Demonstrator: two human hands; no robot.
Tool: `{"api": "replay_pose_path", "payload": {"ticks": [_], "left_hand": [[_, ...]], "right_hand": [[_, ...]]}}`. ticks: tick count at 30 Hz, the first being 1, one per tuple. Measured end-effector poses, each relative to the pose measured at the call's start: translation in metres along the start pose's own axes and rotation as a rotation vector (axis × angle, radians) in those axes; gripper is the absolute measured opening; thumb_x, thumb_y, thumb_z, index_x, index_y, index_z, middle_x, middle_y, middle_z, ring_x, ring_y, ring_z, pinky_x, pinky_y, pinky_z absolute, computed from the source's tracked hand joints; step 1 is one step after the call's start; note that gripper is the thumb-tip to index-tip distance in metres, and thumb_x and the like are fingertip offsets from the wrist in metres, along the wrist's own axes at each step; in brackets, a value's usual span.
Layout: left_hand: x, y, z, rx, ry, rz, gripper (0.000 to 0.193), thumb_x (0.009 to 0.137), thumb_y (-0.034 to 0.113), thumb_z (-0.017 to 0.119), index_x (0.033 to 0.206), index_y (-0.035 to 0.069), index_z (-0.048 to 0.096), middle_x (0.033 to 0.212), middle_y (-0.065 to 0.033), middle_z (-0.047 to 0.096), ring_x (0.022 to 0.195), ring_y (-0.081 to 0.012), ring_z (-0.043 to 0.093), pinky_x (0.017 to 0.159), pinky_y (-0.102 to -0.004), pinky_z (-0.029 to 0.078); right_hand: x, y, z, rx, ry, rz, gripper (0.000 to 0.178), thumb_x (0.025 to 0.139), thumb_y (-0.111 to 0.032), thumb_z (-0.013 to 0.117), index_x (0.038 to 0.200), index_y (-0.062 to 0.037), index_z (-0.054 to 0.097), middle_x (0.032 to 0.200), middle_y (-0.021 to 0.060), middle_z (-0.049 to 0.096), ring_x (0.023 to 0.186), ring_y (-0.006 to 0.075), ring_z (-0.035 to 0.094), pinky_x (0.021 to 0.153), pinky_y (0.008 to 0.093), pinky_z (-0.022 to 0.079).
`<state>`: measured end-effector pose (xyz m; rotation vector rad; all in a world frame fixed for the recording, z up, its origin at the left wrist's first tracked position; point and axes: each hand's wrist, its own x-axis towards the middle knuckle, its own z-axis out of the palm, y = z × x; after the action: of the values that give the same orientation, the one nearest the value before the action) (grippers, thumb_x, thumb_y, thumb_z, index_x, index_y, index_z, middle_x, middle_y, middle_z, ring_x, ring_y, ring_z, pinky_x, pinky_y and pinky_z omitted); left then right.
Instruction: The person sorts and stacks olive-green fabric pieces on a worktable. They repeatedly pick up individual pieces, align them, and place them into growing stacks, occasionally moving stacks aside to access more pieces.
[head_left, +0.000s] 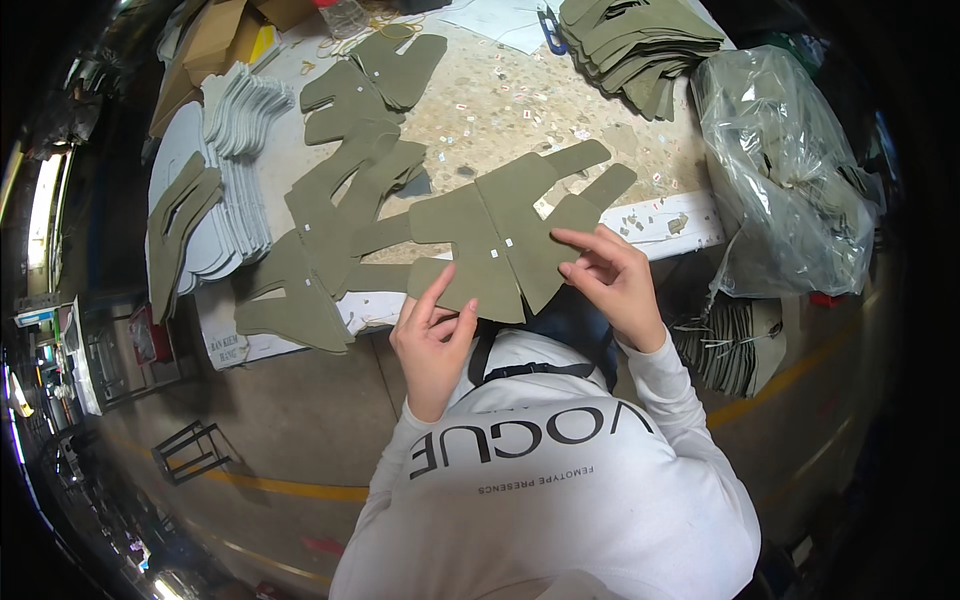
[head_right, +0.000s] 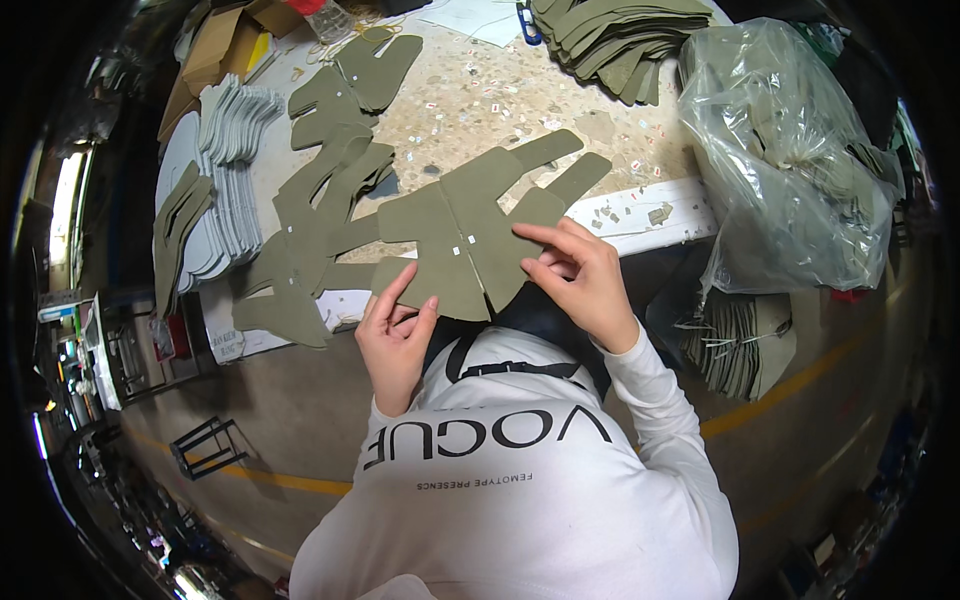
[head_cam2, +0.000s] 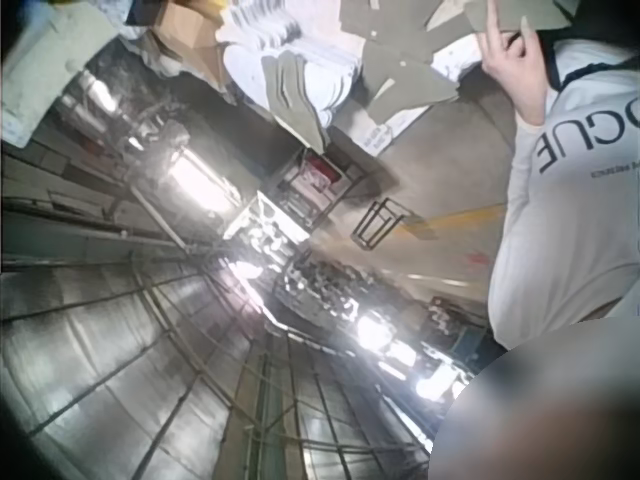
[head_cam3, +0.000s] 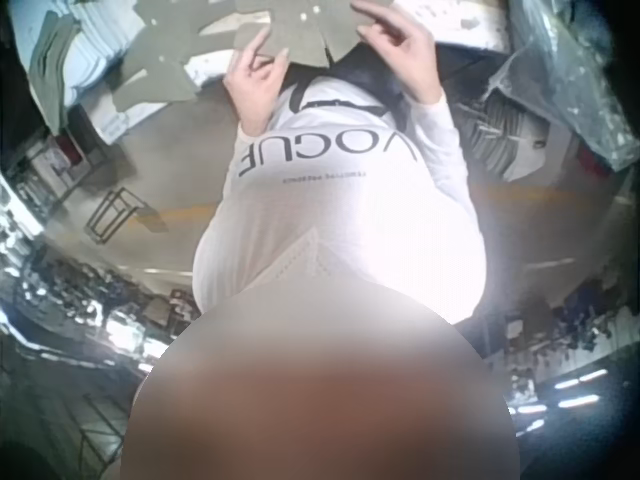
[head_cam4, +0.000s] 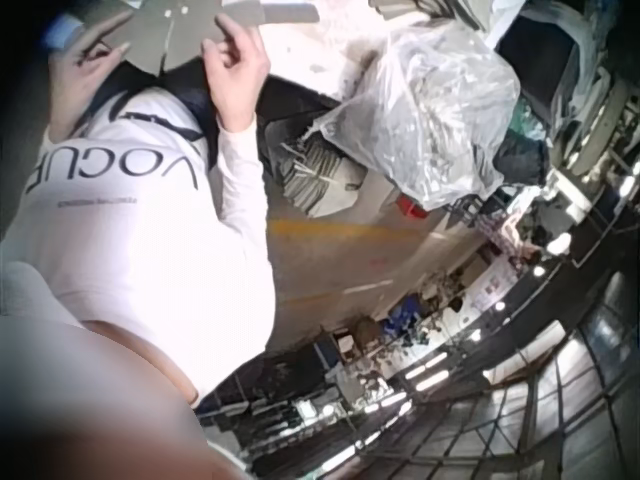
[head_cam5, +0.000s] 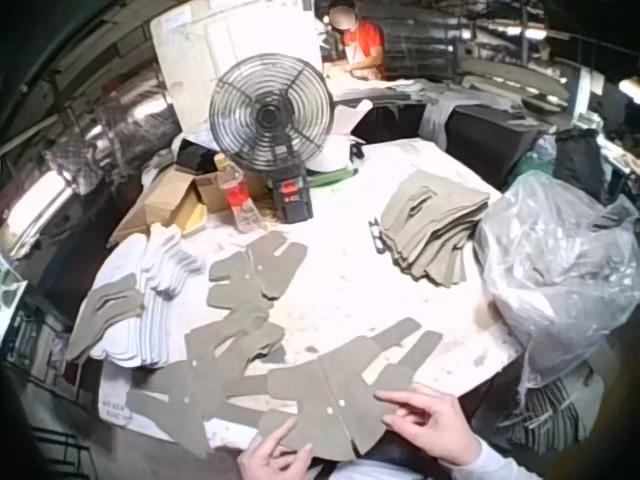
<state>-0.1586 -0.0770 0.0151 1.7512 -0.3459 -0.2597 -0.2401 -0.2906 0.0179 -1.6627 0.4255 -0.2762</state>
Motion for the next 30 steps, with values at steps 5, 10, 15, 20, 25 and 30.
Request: {"api": "replay_pose_path", "payload": {"ticks": [5, 10, 15, 20, 25, 30], "left_hand": [[0.003, 0.006, -0.004, 0.156, -0.033, 0.020, 0.046, 0.082, -0.010, 0.070, 0.126, -0.002, 0.062, 0.097, -0.0041, 0.051, 0.073, -0.0057, 0.057, 0.062, -0.0181, 0.052], [0.008, 0.010, -0.004, 0.231, -0.034, 0.082, 0.045, 0.083, -0.004, 0.071, 0.127, 0.001, 0.063, 0.086, -0.0035, 0.054, 0.064, -0.0042, 0.053, 0.055, -0.0181, 0.048], [0.015, 0.025, -0.030, 0.378, -0.264, -0.225, 0.036, 0.088, 0.011, 0.069, 0.124, 0.004, 0.065, 0.054, 0.0011, 0.056, 0.048, -0.0054, 0.055, 0.047, -0.0183, 0.042], [0.022, 0.034, -0.052, 0.150, -0.293, -0.268, 0.034, 0.095, 0.013, 0.063, 0.128, 0.005, 0.063, 0.059, 0.0001, 0.062, 0.049, -0.0020, 0.054, 0.048, -0.0169, 0.042], [0.045, 0.037, -0.025, -0.133, -0.444, -0.314, 0.036, 0.101, 0.017, 0.052, 0.135, 0.004, 0.055, 0.081, -0.0060, 0.066, 0.064, -0.0081, 0.064, 0.054, -0.0190, 0.049], [0.060, 0.043, 0.029, -0.182, -0.420, -0.105, 0.037, 0.100, 0.015, 0.055, 0.135, 0.003, 0.054, 0.122, -0.0114, 0.058, 0.073, -0.0093, 0.066, 0.059, -0.0203, 0.052]], "right_hand": [[0.003, -0.003, -0.004, -0.083, -0.050, 0.001, 0.039, 0.084, 0.007, 0.065, 0.121, -0.0020, 0.067, 0.091, 0.0002, 0.047, 0.075, 0.0038, 0.057, 0.067, 0.0169, 0.045], [-0.002, -0.003, 0.001, -0.146, -0.012, -0.070, 0.038, 0.083, 0.006, 0.066, 0.120, -0.0042, 0.068, 0.089, 0.0008, 0.050, 0.071, 0.0043, 0.056, 0.064, 0.0182, 0.045], [-0.011, -0.010, 0.000, -0.503, -0.024, -0.117, 0.041, 0.078, -0.006, 0.074, 0.118, -0.0078, 0.067, 0.083, 0.0067, 0.056, 0.061, 0.0162, 0.059, 0.059, 0.0281, 0.050], [-0.018, -0.015, 0.001, -0.735, -0.116, -0.466, 0.050, 0.076, -0.014, 0.076, 0.124, -0.0137, 0.063, 0.079, 0.0070, 0.051, 0.063, 0.0243, 0.057, 0.059, 0.0354, 0.050], [-0.013, -0.006, 0.010, -0.620, 0.056, -0.416, 0.039, 0.078, -0.003, 0.069, 0.116, -0.0095, 0.068, 0.077, 0.0082, 0.051, 0.063, 0.0234, 0.057, 0.058, 0.0341, 0.048], [-0.022, -0.015, 0.009, -0.528, 0.148, -0.442, 0.040, 0.076, 0.001, 0.067, 0.114, -0.0071, 0.071, 0.074, 0.0086, 0.053, 0.060, 0.0218, 0.055, 0.055, 0.0317, 0.046]]}}
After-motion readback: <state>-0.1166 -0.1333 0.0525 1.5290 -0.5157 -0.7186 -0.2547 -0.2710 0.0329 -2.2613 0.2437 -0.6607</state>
